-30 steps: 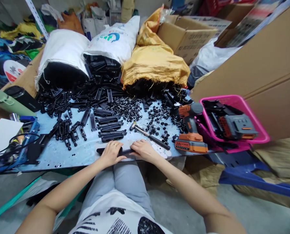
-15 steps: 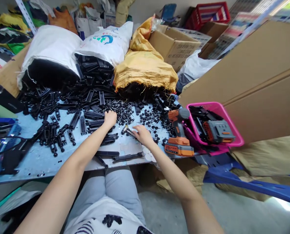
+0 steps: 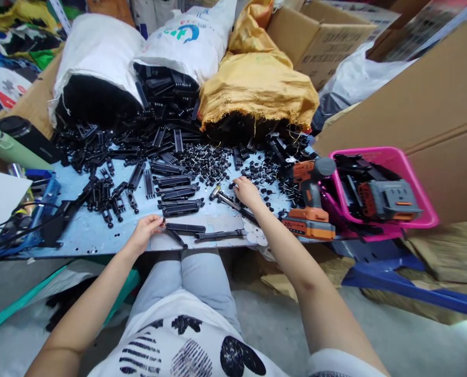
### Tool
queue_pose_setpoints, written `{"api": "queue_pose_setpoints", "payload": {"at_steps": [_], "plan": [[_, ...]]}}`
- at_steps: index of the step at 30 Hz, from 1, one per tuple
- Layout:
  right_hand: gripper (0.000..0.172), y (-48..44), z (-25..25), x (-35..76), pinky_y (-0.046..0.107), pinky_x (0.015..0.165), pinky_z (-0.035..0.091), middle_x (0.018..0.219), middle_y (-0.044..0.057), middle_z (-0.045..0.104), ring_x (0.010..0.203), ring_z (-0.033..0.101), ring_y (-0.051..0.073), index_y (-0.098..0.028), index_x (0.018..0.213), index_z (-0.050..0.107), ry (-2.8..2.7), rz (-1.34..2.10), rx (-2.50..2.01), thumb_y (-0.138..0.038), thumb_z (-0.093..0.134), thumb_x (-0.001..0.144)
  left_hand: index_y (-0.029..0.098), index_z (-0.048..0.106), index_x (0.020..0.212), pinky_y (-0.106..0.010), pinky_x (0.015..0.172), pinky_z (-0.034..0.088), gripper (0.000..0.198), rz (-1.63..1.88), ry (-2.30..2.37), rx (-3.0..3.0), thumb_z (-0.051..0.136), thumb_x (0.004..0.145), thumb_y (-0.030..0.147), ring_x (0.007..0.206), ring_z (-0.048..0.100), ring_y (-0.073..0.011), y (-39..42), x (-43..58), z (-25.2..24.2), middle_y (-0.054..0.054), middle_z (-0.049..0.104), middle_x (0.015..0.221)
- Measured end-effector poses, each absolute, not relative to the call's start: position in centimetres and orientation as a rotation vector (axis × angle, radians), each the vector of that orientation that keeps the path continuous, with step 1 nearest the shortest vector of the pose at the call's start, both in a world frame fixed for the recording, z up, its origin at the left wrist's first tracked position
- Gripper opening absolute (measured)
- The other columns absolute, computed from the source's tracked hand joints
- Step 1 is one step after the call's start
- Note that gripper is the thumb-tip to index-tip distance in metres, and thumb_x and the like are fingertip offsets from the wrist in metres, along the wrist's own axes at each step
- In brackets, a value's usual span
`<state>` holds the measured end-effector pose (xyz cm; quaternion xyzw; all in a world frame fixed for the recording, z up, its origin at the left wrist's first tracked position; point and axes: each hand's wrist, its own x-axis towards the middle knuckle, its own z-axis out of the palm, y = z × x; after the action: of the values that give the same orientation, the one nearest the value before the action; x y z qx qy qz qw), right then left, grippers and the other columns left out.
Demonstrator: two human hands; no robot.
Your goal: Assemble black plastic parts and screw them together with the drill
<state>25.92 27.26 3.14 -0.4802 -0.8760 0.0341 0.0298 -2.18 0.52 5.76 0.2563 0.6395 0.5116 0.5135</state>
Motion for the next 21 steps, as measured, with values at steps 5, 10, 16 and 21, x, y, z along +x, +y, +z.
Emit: {"api": "queue_pose_setpoints", "payload": {"at_steps": [5, 10, 16, 21], "plan": [[0.036, 27.4, 2.5, 25.3, 0.031, 0.087, 0.041, 0.114, 0.013, 0.055, 0.103, 0.051, 0.025, -0.013, 0.120, 0.055, -2.674, 0.136, -1.499, -0.019, 0.044, 0.087, 0.015, 0.061, 0.068, -0.022, 0.060, 0.038, 0.039, 1.249, 1.528, 0.418, 0.075, 0.054, 0.048, 0.070, 0.057, -0.0140, -0.7, -1.1, 5.1, -0.003, 0.064, 0.074], [0.035, 27.8, 2.1, 24.4, 0.028, 0.085, 0.041, 0.113, 0.013, 0.056, 0.098, 0.055, 0.022, -0.014, 0.119, 0.057, -2.699, 0.216, -1.565, -0.018, 0.045, 0.087, 0.015, 0.063, 0.066, -0.023, 0.059, 0.036, 0.038, 1.190, 1.598, 0.506, 0.074, 0.055, 0.050, 0.068, 0.057, -0.0145, -0.3, -1.6, 5.2, -0.004, 0.065, 0.069], [0.032, 27.2, 2.6, 24.4, 0.031, 0.080, 0.043, 0.104, 0.011, 0.059, 0.089, 0.056, 0.021, -0.015, 0.111, 0.061, -2.501, 0.300, -1.610, -0.017, 0.047, 0.083, 0.014, 0.063, 0.064, -0.023, 0.057, 0.036, 0.038, 1.178, 1.618, 0.546, 0.074, 0.056, 0.050, 0.063, 0.056, -0.0134, -0.4, -2.0, 5.1, -0.003, 0.063, 0.063], [0.025, 23.2, 5.4, 23.8, 0.030, 0.075, 0.049, 0.100, 0.010, 0.056, 0.082, 0.057, 0.017, -0.014, 0.096, 0.067, -2.244, 0.654, -1.252, -0.026, 0.051, 0.082, 0.014, 0.062, 0.071, -0.019, 0.048, 0.032, 0.037, 1.189, 1.637, 0.532, 0.076, 0.056, 0.045, 0.056, 0.055, -0.0103, -0.2, -1.5, 5.1, 0.000, 0.061, 0.062]]}}
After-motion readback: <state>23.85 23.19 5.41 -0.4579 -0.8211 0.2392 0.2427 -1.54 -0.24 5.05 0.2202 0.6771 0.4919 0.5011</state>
